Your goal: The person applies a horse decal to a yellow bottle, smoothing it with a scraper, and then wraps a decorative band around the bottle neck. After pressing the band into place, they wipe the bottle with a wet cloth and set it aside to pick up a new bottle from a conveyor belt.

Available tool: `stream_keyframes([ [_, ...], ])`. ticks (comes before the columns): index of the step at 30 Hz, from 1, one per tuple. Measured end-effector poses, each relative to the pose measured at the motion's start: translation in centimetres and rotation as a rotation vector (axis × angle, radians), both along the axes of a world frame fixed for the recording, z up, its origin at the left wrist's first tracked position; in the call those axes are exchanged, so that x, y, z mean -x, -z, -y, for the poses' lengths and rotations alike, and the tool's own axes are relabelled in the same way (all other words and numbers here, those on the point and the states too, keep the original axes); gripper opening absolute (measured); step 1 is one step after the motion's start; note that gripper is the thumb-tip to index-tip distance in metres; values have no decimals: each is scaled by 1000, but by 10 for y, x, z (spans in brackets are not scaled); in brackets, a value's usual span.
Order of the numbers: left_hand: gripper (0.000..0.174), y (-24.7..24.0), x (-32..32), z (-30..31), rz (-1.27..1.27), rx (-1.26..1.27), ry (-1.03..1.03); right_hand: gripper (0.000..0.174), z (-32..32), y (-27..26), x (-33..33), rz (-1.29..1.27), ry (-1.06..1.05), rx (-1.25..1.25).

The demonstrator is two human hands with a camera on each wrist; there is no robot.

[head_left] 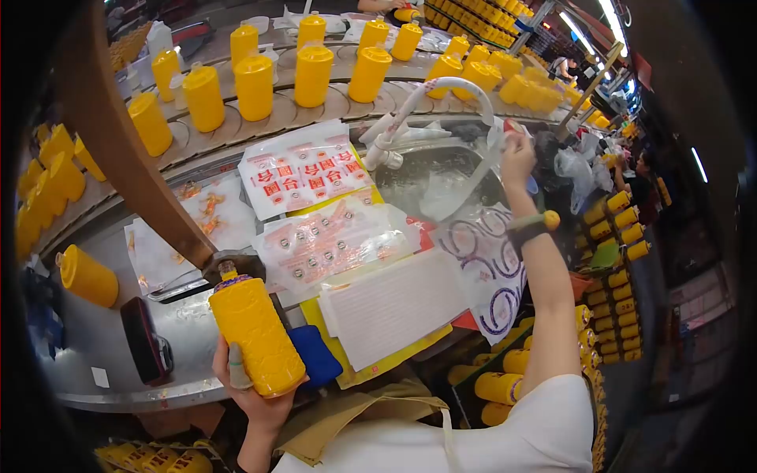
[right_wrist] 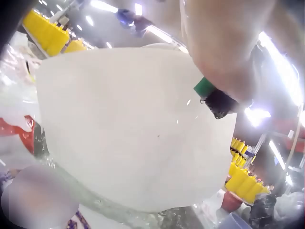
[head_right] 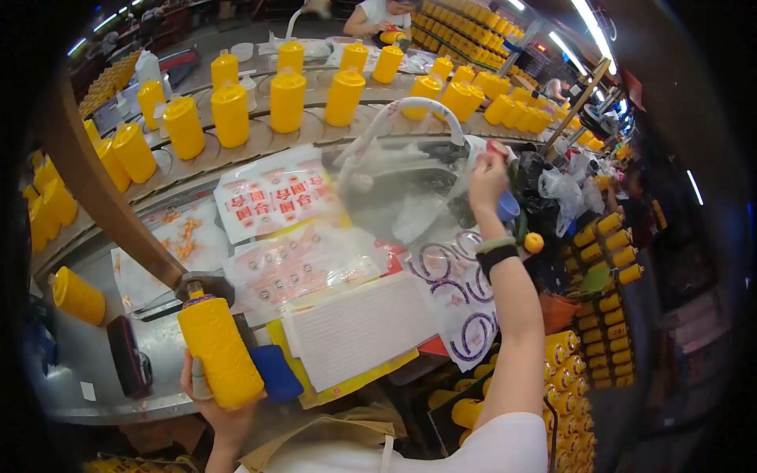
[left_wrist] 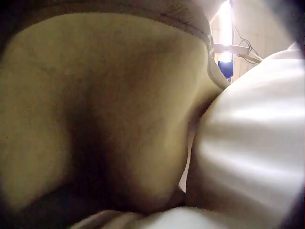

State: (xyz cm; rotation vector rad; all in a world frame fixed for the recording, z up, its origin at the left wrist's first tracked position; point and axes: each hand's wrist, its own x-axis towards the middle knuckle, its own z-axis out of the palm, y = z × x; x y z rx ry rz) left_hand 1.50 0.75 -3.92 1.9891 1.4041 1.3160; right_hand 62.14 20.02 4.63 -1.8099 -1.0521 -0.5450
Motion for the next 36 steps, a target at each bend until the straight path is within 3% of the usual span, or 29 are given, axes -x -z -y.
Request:
stream_keyframes([
  [2, 127, 5, 1, 0, 32, 12, -3, 23, -5, 62, -1, 165, -48, 282],
  [4, 127, 8, 0, 1, 70, 26, -3, 22, -9, 130, -8, -106, -289, 661],
  [7, 126, 5, -2, 0, 63, 7, -37, 20, -12, 160, -10, -114, -360, 820],
  [8, 125, 5, -3, 0, 99, 17, -32, 20, -7, 131, -1, -158, -325, 697],
  [9, 124, 5, -3, 0, 135, 28, -24, 21, -11, 124, -21, 51, -261, 471],
  [10, 124, 5, -1, 1, 134, 30, -23, 19, 1, 76, -2, -199, -250, 394],
  [13, 122, 7, 1, 1, -49, -16, -11, 15, 19, -2, -27, -249, -229, 49],
  [14, 123, 6, -1, 1, -15, -8, -14, 15, 24, -21, -60, -44, -171, 73],
  [16, 123, 4, 0, 2, -33, -5, -20, 19, 48, -84, -37, -186, -102, -8],
  [17, 123, 4, -1, 2, -29, -7, -2, 20, 51, -94, -68, -207, -222, -97],
  [20, 118, 13, -1, -1, 58, -74, 3, 20, 81, -153, -71, -124, -67, -44],
  [22, 118, 10, -2, 1, 50, -62, 14, 19, 101, -173, -85, -71, -8, -16],
  [24, 119, 3, -2, 0, -45, -95, -19, 18, 120, -189, -95, -186, -201, -129],
  [25, 119, 4, -3, -1, -42, -99, 1, 18, 133, -194, -99, -182, -182, -135],
  [27, 116, 6, -3, 0, 49, -62, 8, 19, 155, -207, -98, -539, -239, -377],
  [28, 114, 6, -1, 1, 1, -82, 1, 22, 169, -210, -142, -527, -294, -379],
  [31, 114, 7, 1, 2, 8, -54, 1, 22, 219, -224, -131, -570, -228, -479],
  [33, 115, 6, 1, 3, 8, -49, 10, 23, 257, -224, -182, -543, -248, -552],
  [36, 116, 6, 1, 2, -13, -69, 18, 17, 307, -223, -173, -516, -180, -591],
])
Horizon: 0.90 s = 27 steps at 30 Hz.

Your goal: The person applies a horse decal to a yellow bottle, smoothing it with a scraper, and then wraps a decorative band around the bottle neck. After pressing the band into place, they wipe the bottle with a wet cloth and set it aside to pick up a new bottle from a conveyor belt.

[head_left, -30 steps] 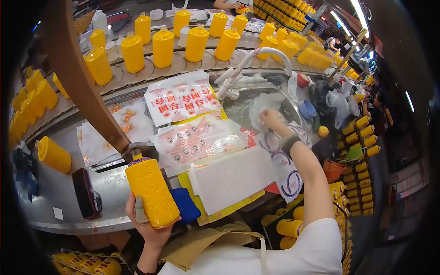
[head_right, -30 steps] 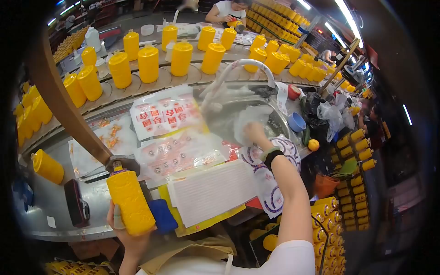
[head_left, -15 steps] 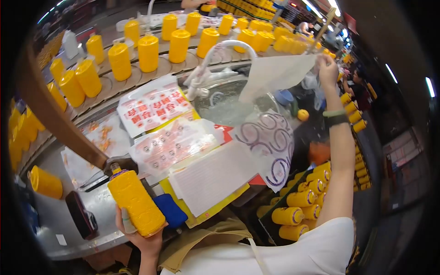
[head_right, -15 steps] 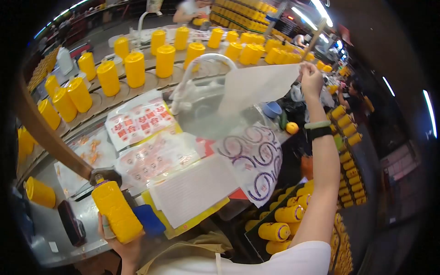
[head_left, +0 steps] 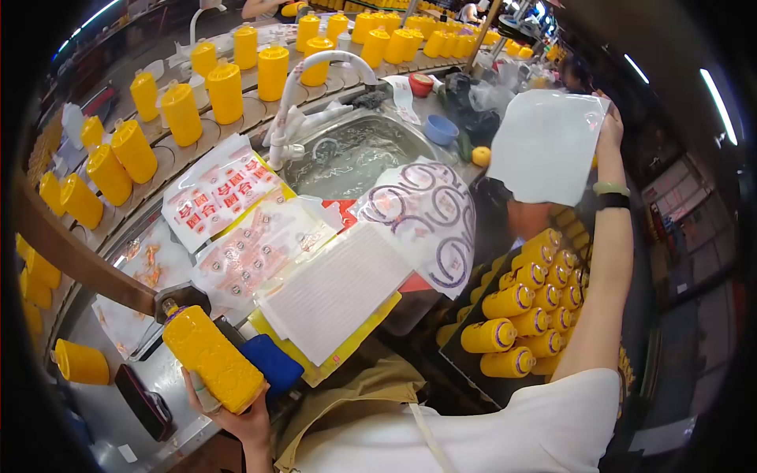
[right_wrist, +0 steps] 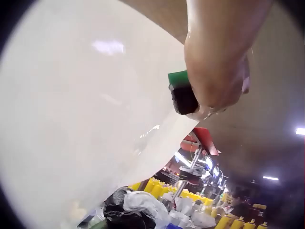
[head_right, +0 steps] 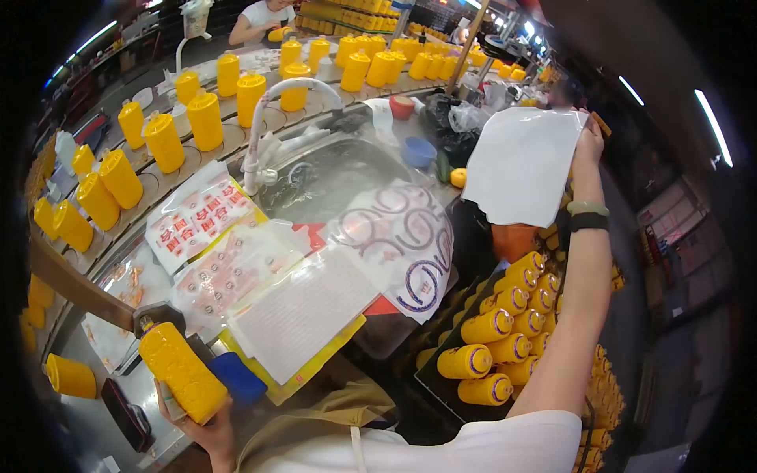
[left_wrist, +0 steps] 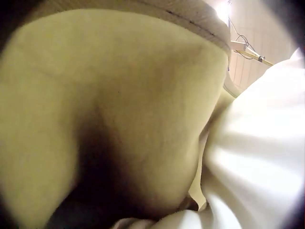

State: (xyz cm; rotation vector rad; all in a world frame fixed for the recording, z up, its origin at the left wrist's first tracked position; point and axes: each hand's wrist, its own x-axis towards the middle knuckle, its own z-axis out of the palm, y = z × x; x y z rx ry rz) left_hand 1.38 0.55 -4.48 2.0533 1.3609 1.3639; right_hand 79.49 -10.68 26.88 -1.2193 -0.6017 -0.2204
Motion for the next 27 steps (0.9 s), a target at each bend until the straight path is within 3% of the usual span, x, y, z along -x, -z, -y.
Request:
stream_keyframes([
  [4, 116, -3, -1, 1, -57, -21, -21, 21, 35, 50, 10, 111, 191, 271],
  [5, 116, -2, 0, 1, -61, -21, -22, 20, 40, 82, -1, 258, 114, 288],
  [6, 116, 0, 0, 1, -38, -16, -16, 20, 42, 104, 22, 162, 81, 424],
  [8, 116, 2, 0, 1, -18, -10, -17, 21, 32, 173, 34, 21, 86, 470],
  [9, 116, 2, 0, 1, -12, -15, -10, 21, 35, 218, 20, 259, 43, 535],
  [11, 116, 1, 0, 1, -13, -19, -11, 21, 23, 269, 53, 47, 86, 606],
  [12, 116, 1, 0, 1, -16, -15, -12, 21, 26, 309, 33, 145, 98, 657],
  [13, 116, 2, 0, 1, -17, -13, -15, 19, 24, 318, 51, -60, -20, 630],
  [15, 116, 3, 1, 1, -8, 2, -25, 22, 27, 340, 50, -69, -72, 760],
  [17, 117, 3, 1, 1, 6, 17, -31, 27, 26, 335, 53, 42, 295, 1222],
  [19, 119, 3, 1, 1, -69, -10, -40, 27, -5, 309, 75, 151, 393, 1275],
  [21, 120, 0, -1, 0, -52, -2, -45, 25, -56, 295, 87, 409, 165, 1106],
  [24, 121, 0, 0, 0, -70, 6, -45, 27, -154, 266, 169, 408, -362, 1096],
  [27, 123, 1, 0, -1, -94, 2, -57, 30, -256, 295, 206, 618, -692, 1150],
])
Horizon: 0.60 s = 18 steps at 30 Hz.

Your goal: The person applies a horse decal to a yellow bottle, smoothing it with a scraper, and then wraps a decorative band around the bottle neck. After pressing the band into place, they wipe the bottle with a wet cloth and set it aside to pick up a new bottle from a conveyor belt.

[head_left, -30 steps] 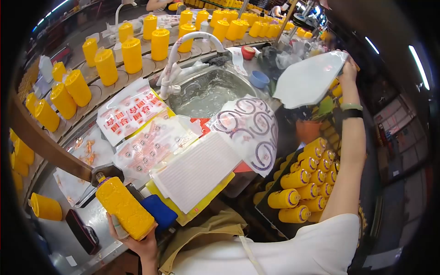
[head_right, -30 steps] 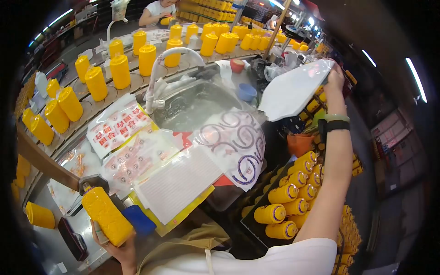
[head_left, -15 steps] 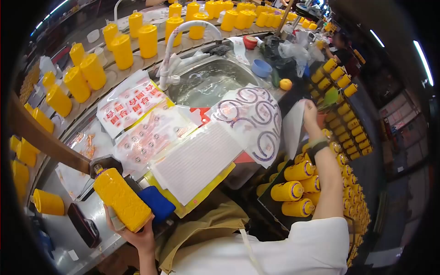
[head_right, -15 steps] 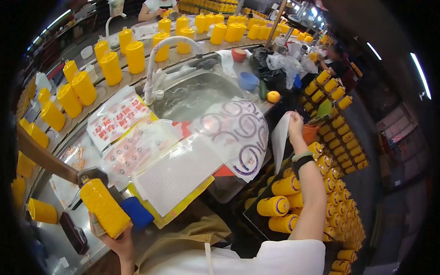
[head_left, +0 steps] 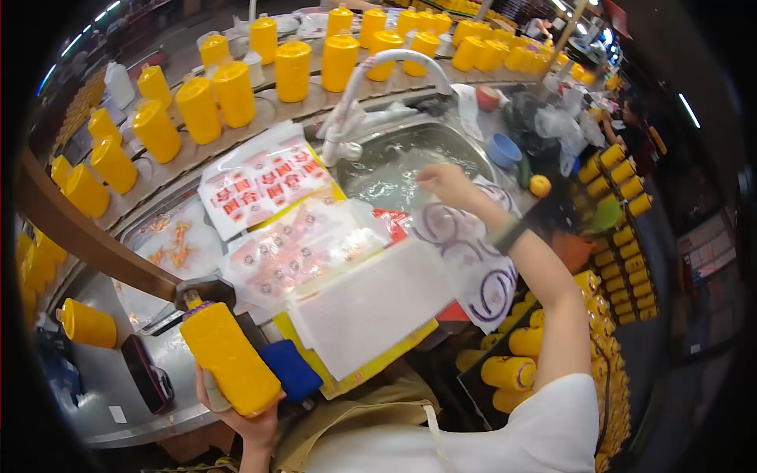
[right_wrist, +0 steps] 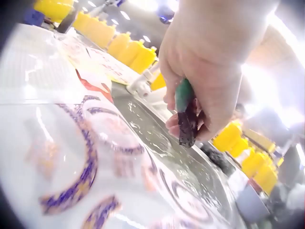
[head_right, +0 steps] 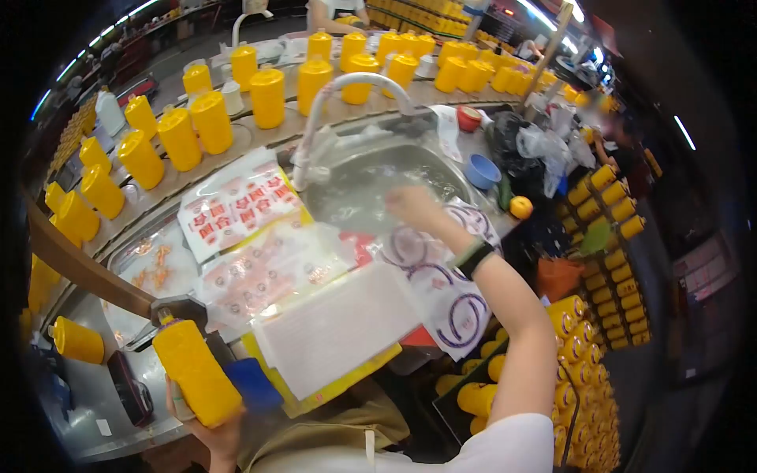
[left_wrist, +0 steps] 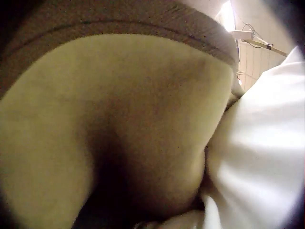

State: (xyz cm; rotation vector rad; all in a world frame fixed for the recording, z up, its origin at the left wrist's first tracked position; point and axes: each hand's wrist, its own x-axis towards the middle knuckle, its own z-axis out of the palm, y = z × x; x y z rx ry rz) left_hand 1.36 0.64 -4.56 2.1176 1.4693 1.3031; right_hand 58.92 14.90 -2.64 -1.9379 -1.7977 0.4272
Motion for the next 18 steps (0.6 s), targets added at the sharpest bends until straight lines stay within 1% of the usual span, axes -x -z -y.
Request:
stream_keyframes([
  [2, 123, 2, -2, 0, -2, -1, -20, 31, -56, 9, 27, 90, -140, 167],
  [3, 115, 3, -4, 0, 47, -10, -3, 31, -81, 20, 33, 87, -160, 167],
  [4, 107, 6, -3, 0, 96, -19, 15, 31, -104, 33, 38, 188, -231, 202],
  [5, 125, 19, 1, 2, 114, 39, -24, 31, -124, 49, 41, 289, -299, 237],
  [6, 125, 17, 3, 2, 109, 39, -37, 31, -140, 61, 43, 286, -313, 236],
  [8, 126, 6, 4, 7, 15, 62, -16, 30, -167, 87, 46, 548, -305, 422],
  [9, 125, 1, 0, 2, -60, 1, -30, 27, -182, 107, 41, 638, -344, 516],
  [10, 125, 1, -1, 2, -63, 6, -37, 27, -190, 141, 23, 635, -353, 518],
  [11, 123, 2, -2, 4, -82, 27, -62, 29, -193, 181, -2, 431, -289, 515],
  [12, 122, 1, -2, 4, -99, 47, -87, 31, -193, 203, -12, 229, -223, 509],
  [13, 122, -1, -3, 1, -102, 52, -90, 36, -163, 93, 50, 808, -551, 644],
  [14, 114, -2, -3, -1, -127, 34, -84, 36, -149, 63, 67, 806, -554, 648],
  [15, 106, -5, -3, -3, -152, 17, -77, 41, -138, 46, 75, 741, -482, 633],
  [16, 99, -8, -4, -3, -175, 1, -70, 47, -132, 41, 75, 677, -410, 618],
  [17, 92, -11, -3, -3, -198, -14, -62, 58, -137, 85, 50, 707, -420, 562],
  [18, 85, -15, -2, -2, -221, -28, -55, 58, -139, 85, 51, 707, -423, 571],
])
